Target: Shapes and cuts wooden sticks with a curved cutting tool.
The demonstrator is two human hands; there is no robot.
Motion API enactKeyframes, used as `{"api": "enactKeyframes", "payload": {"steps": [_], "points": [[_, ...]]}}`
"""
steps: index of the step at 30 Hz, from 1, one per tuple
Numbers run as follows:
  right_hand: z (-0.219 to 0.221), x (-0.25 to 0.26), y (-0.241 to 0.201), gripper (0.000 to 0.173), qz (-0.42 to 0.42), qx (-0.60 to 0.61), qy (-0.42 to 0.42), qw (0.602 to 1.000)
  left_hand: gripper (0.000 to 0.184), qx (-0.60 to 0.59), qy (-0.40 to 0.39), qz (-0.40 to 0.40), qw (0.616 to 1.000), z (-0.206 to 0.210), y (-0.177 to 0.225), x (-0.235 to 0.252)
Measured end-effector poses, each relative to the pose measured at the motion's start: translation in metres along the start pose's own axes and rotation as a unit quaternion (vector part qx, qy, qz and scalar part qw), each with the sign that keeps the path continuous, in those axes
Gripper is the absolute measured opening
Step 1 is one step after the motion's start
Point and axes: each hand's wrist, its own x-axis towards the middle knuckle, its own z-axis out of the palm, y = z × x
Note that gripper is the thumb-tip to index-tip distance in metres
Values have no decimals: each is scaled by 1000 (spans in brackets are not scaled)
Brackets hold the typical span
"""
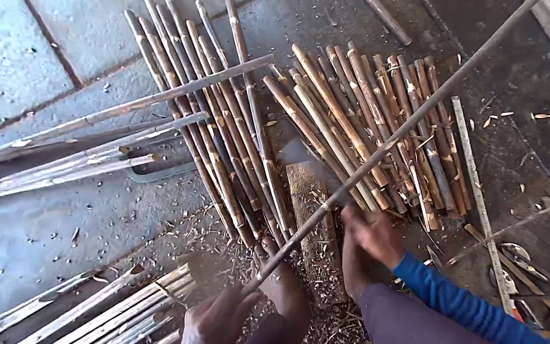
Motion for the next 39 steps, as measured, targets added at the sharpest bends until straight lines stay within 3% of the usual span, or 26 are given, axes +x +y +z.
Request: {"api": "enactKeyframes", "payload": {"steps": [1, 5, 8, 9, 11, 13, 15, 16, 19, 22, 23, 26, 27, 29, 31, 33, 36, 39], "points": [[-2, 3, 0, 51, 12, 36, 12, 999, 53, -12, -12, -2, 1000, -2, 0, -2], [18, -15, 18, 62, -41, -112, -104, 987, 53, -70, -60, -14, 996, -5, -7, 5], [6, -5, 10, 46, 3, 40, -5, 999, 53, -115, -90, -11, 989, -3, -17, 6], [6, -5, 10, 46, -2, 42, -12, 999, 53, -137, -98, -14, 986, -2, -21, 5], [16, -13, 17, 56, -63, -83, -78, 991, 51, -184, -131, -26, 974, -5, -27, 7], [14, -14, 18, 56, -77, -95, -62, 991, 50, -206, -152, -30, 966, -7, -31, 14], [6, -6, 14, 48, -29, 30, 3, 999, 46, -155, -86, -22, 984, -7, -23, 12], [6, -5, 13, 50, -15, 34, 1, 999, 45, -113, -28, -22, 993, -6, -15, 10], [14, -15, 17, 63, -39, -116, -88, 989, 46, -25, 90, -73, 993, 0, -4, 10], [-1, -6, 6, 52, 25, 15, -1, 1000, 49, 12, 129, -127, 983, 7, 1, 5], [-2, -5, 3, 53, 29, 21, 1, 999, 51, 25, 138, -141, 980, 9, 7, 1], [12, -17, 5, 61, -25, -138, -131, 981, 52, 54, 144, -132, 979, 12, 14, -4], [12, -17, 4, 56, -35, -130, -126, 983, 52, 56, 134, -126, 981, 11, 11, -11], [-6, -3, -5, 42, -12, 38, -71, 997, 51, 61, 100, -121, 986, 10, -2, -39], [-22, 19, -16, 49, 32, 264, -1, 964, 50, 66, 42, -143, 987, 9, -21, -76], [-29, 36, -21, 51, 59, 360, 48, 930, 52, 51, -2, -164, 985, 9, -34, -93], [-20, 35, -21, 47, 56, 347, 42, 935, 50, -1, 48, -117, 992, 19, -8, -56], [-9, 14, -18, 47, 44, 226, -60, 971, 43, -25, 111, -71, 991, 35, 31, -4]]}}
